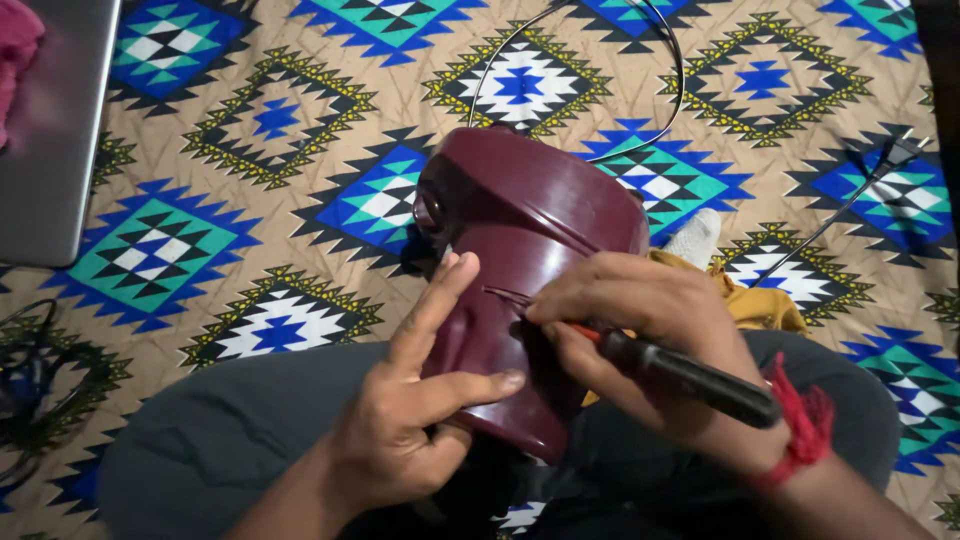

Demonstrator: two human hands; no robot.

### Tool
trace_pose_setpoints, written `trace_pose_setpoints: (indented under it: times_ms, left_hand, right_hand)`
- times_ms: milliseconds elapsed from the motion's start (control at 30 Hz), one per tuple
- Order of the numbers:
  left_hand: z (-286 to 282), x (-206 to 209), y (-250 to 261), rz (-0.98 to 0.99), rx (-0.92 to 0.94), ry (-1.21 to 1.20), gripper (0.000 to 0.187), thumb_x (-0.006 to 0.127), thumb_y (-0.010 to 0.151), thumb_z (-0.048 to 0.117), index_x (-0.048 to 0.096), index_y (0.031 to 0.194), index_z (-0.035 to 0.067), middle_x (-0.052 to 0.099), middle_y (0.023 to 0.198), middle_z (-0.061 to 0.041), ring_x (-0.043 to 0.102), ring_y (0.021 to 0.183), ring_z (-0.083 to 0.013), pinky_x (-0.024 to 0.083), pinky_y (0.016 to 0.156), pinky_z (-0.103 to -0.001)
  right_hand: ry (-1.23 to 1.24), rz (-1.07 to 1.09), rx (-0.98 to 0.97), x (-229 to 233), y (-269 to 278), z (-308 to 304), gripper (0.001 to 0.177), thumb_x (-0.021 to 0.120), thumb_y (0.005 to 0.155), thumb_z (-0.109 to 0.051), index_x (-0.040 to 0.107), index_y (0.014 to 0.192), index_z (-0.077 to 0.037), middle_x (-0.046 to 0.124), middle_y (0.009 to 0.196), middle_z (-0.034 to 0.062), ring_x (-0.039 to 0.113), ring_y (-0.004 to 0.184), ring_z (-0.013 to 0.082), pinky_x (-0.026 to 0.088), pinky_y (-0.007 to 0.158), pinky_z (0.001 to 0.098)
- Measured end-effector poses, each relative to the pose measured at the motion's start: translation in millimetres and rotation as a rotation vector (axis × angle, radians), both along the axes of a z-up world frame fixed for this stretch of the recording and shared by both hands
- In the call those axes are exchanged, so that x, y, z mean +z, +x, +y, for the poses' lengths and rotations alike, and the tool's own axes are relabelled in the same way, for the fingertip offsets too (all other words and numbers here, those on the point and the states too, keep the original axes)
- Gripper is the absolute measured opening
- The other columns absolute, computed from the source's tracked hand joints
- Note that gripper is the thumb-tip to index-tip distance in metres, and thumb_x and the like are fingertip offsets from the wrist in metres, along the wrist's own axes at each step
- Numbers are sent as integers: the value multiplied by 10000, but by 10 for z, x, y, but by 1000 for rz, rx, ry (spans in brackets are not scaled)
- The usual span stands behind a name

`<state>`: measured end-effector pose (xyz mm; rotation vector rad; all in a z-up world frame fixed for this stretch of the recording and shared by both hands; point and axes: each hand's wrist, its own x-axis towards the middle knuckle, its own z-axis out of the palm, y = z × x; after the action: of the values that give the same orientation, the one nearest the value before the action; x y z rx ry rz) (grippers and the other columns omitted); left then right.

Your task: The person uses a screwdriver to pry open the seam of a maroon electric kettle and then wipes the surface with a yellow cloth. The person rotates the kettle to access different areas of the seam and continues prying and wiping throughout the clip.

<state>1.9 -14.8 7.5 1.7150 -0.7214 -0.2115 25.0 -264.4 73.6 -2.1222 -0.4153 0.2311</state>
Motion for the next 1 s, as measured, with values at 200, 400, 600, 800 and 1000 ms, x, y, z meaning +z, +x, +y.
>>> trace_pose_setpoints:
  times_ms: [200, 400, 600, 800, 1000]
  left_hand:
    - [34, 11, 16, -21, -10, 22, 483, 626, 688, -82, 773, 1115, 90, 263, 1671, -304, 234, 1612, -457, 238, 1315, -491]
    - [34, 44, 14, -5, -16, 21, 472, 615, 690, -60, 776, 1108, 88, 257, 1678, -306, 237, 1615, -443, 237, 1311, -479]
    - [29, 37, 14, 15, -26, 15, 480, 616, 676, -46, 779, 1107, 92, 248, 1680, -305, 243, 1613, -440, 235, 1307, -479]
    - [45, 21, 24, 12, -51, 45, 464, 637, 683, -39, 773, 1106, 96, 250, 1681, -307, 263, 1607, -438, 223, 1308, -491]
    - [34, 19, 14, 28, -26, 18, 467, 622, 698, -44, 767, 1116, 105, 266, 1677, -311, 286, 1604, -437, 259, 1295, -472]
  right_hand:
    - [-58, 35, -25, 158, -26, -64, 207, 700, 840, -62, 755, 1039, -67, 776, 1001, 66, 743, 911, 197, 599, 775, 293]
    - [-3, 17, 32, 11, 70, 67, 182, 714, 846, -81, 746, 1022, -51, 774, 971, 69, 777, 865, 198, 585, 763, 300]
    - [19, 53, 56, 110, 73, -51, 190, 703, 851, -86, 735, 1035, -48, 780, 1015, 66, 791, 920, 191, 608, 805, 300]
    - [11, 96, 28, 22, 108, -61, 187, 700, 834, -78, 748, 1012, -51, 791, 1007, 61, 759, 912, 176, 605, 779, 290]
    - [61, 54, 103, -49, 156, -70, 189, 701, 857, -72, 742, 1040, -44, 780, 1047, 76, 780, 971, 188, 603, 826, 301]
